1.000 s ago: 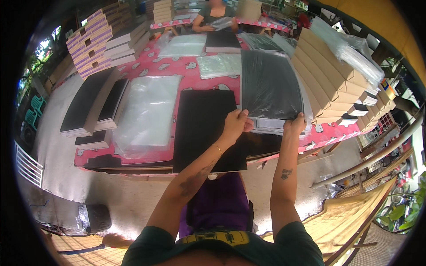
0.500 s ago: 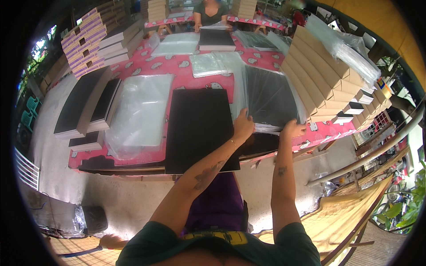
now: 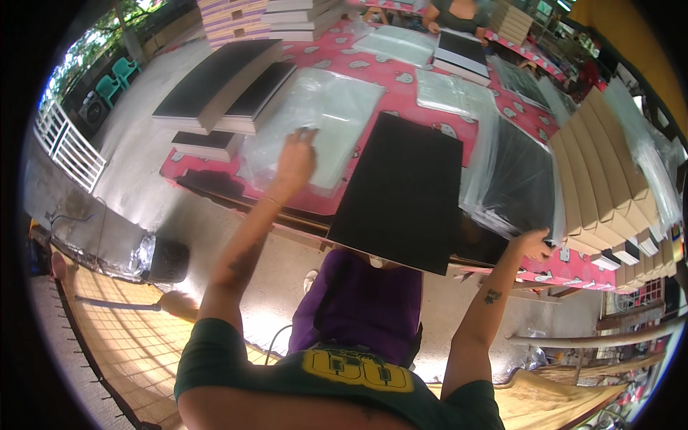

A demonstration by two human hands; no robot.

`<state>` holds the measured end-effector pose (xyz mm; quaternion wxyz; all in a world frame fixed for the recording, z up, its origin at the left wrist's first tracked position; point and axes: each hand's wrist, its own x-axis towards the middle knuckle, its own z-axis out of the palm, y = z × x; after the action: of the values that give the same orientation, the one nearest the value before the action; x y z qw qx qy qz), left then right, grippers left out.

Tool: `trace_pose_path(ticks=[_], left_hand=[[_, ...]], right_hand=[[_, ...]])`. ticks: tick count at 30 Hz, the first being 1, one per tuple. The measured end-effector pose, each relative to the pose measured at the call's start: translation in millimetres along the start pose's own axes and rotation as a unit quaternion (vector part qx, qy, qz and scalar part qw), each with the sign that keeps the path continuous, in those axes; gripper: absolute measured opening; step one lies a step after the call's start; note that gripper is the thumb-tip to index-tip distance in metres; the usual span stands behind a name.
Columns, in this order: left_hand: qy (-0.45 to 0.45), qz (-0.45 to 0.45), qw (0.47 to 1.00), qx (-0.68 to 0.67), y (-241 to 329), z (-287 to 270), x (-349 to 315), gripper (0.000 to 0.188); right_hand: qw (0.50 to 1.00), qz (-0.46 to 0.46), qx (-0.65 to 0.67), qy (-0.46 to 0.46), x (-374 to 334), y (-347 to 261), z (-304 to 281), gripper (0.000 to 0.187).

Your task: The person places black and white rectangular boards into plastic sleeves by hand. They repeat this process for several items, stacking the finished packages on a table.

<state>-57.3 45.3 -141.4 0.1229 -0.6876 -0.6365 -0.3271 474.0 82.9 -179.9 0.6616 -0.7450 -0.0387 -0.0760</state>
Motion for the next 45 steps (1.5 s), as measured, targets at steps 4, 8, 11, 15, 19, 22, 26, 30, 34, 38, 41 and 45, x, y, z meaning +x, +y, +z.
trace_pose_path(ticks=[4, 8, 11, 15, 19, 22, 26, 30, 34, 38, 41, 45], left_hand=[[-0.142, -0.097, 0.971, 0.167, -52.3, -28.4, -13.8, 0.022], [0.081, -0.107, 0.983, -0.126, 3.8, -28.1, 4.0, 0.013], [-0.025, -0.068, 0.923, -0.377, 103.6, -30.3, 16.2, 0.013], [0.008, -0.114, 0.876, -0.469, 113.7, -19.6, 31.5, 0.026], [0.015, -0.143, 0.881, -0.451, 109.2, -8.3, 32.0, 0.029], [0.058, -0.156, 0.873, -0.458, 111.4, -2.3, 31.4, 0.027], [0.053, -0.173, 0.847, -0.500, 147.2, -11.1, 25.3, 0.026], [-0.064, -0.090, 0.898, -0.427, 152.4, 2.8, -14.7, 0.025], [-0.019, -0.101, 0.908, -0.406, 120.3, 38.8, -30.6, 0.021], [0.039, -0.194, 0.925, -0.324, 20.4, 43.6, -12.4, 0.017], [0.246, -0.243, 0.887, -0.306, -61.8, -13.1, 33.7, 0.019], [0.534, -0.139, 0.801, -0.234, 16.8, -131.5, 62.0, 0.019]], right_hand=[[0.992, -0.045, 0.114, -0.021, -48.4, -47.7, -38.1, 0.053], [0.698, 0.001, 0.314, -0.644, -172.0, -74.9, -94.5, 0.029], [0.486, 0.208, 0.247, -0.812, -250.9, -85.5, -110.7, 0.060], [0.492, 0.074, 0.239, -0.834, -256.7, -72.5, -81.8, 0.032], [0.587, 0.250, 0.299, -0.709, -230.4, -75.6, -85.3, 0.026], [0.569, 0.404, 0.208, -0.685, -225.2, -84.5, -107.7, 0.029], [0.453, 0.412, 0.220, -0.759, -227.3, -69.0, -125.3, 0.031], [0.525, 0.319, 0.295, -0.732, -228.2, -54.4, -109.7, 0.030], [0.515, 0.392, 0.357, -0.673, -224.4, -61.4, -113.3, 0.030], [0.536, 0.420, 0.428, -0.594, -153.3, -31.6, -96.6, 0.029], [0.825, -0.019, 0.381, -0.417, -39.5, 26.6, -70.3, 0.030], [0.749, 0.273, 0.446, -0.406, -16.0, -81.9, -127.4, 0.023]])
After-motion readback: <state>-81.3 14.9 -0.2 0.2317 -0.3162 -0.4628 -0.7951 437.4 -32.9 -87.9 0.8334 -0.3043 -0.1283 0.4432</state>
